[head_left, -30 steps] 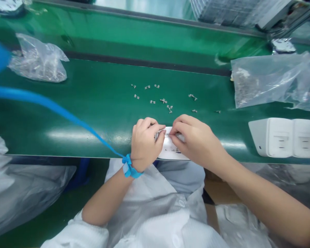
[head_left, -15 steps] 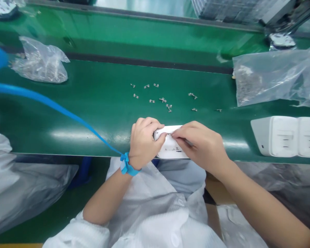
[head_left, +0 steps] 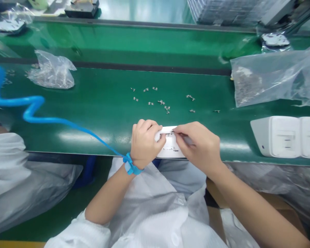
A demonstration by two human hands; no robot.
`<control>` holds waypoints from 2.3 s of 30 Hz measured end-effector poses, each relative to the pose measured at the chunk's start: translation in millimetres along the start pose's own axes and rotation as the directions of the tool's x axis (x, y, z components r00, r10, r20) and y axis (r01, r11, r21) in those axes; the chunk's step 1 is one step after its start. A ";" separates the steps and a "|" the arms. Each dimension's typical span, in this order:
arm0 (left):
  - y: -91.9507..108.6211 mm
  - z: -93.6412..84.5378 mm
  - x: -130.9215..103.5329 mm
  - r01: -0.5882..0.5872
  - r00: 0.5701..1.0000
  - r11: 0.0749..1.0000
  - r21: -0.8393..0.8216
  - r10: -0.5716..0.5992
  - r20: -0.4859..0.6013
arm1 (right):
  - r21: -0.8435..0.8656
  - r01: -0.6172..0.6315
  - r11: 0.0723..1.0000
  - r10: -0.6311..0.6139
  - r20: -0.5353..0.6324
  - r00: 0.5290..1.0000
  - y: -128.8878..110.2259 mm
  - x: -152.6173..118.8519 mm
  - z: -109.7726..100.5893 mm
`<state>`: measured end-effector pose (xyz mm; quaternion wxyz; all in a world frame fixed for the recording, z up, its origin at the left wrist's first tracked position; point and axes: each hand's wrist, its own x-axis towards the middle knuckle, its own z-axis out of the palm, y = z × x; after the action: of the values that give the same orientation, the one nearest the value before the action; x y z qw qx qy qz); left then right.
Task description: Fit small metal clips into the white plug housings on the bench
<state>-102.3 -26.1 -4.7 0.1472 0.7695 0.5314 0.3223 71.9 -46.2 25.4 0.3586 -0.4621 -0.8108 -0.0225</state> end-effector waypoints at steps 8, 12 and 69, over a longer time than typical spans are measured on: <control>5.5 -2.0 -15.5 0.002 0.995 0.987 0.159 0.013 -0.095 | 0.284 -0.194 0.939 0.272 -0.270 0.924 3.8 -21.9 4.6; 22.2 -6.0 -35.1 0.127 0.989 0.956 0.263 -0.102 -0.106 | 0.086 -0.155 0.984 0.175 -0.333 0.926 7.8 -46.6 -8.4; 25.9 29.0 2.9 -0.032 0.999 0.929 -0.368 0.042 0.017 | -0.015 -0.122 0.992 0.113 0.492 0.863 42.2 13.9 -28.3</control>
<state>-64.0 -30.2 -10.7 0.2892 0.7420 0.4452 0.4094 115.7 -22.3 42.3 0.1453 -0.4982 -0.8457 0.1244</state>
